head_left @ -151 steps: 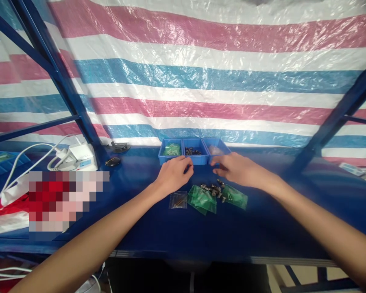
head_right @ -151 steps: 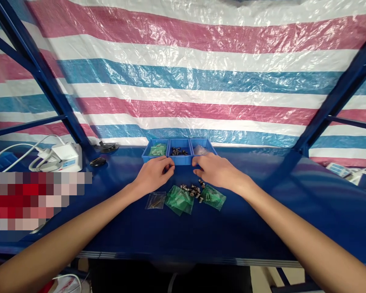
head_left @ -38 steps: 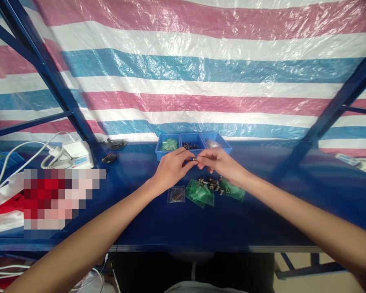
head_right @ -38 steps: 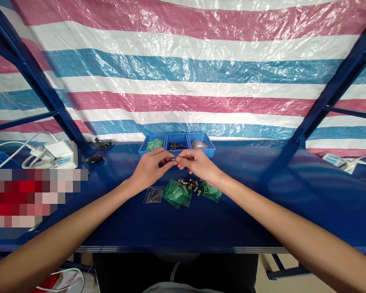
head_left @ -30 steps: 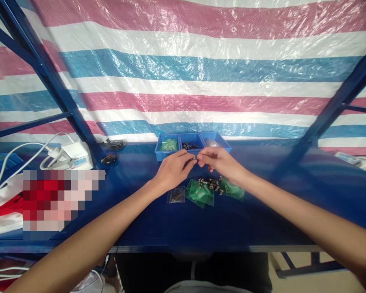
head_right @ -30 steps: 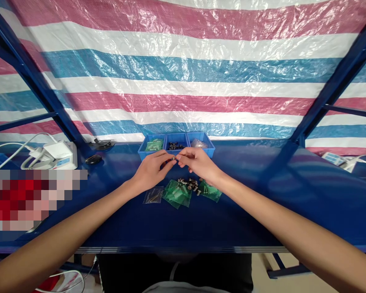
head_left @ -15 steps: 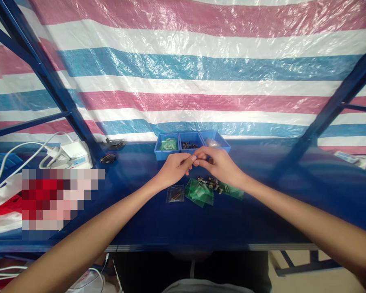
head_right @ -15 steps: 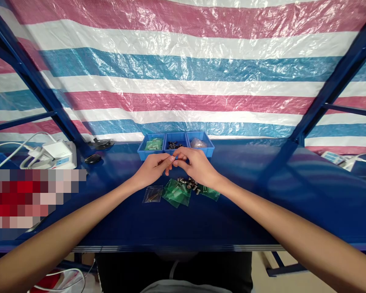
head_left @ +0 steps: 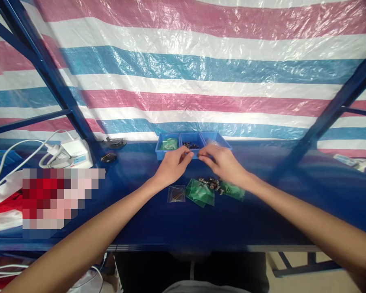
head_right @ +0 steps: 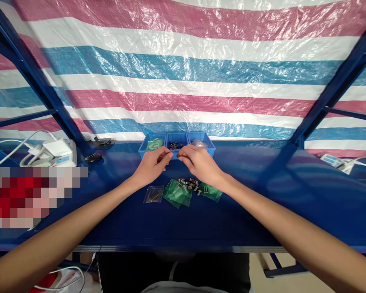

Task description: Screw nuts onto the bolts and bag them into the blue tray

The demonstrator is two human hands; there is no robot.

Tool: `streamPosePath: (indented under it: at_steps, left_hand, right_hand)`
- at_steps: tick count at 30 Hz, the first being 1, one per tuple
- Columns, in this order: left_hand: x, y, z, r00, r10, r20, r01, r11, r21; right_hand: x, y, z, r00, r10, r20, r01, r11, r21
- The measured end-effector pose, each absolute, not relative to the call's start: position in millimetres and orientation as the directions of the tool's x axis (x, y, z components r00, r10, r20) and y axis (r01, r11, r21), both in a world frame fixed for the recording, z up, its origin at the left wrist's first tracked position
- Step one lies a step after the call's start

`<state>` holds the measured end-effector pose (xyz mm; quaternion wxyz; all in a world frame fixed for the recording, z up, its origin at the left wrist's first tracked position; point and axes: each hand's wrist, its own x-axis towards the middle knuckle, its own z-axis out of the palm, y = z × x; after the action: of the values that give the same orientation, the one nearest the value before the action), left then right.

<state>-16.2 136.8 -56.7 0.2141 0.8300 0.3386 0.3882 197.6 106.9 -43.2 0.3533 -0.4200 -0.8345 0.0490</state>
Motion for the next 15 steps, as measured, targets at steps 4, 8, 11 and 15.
streamPosePath:
  at_steps: [4,8,11,15]
  left_hand:
    - [-18,138,-55,0.465,0.709,0.531,0.421,-0.704,0.571]
    - [-19,139,-55,0.484,0.682,0.549,0.454,-0.732,0.509]
    - [-20,140,-55,0.487,0.682,0.546,0.477,-0.731,0.488]
    - [-21,140,-56,0.496,0.687,0.531,0.502,-0.726,0.470]
  right_hand:
    - [208,137,-37,-0.429,0.686,0.588,0.767,0.621,-0.164]
    - [207,171,-30,-0.443,0.725,0.526,0.818,0.568,-0.094]
    - [206,174,-29,-0.464,0.722,0.514,0.804,0.586,-0.098]
    - [212,143,-30,-0.450,0.702,0.552,0.776,0.613,-0.147]
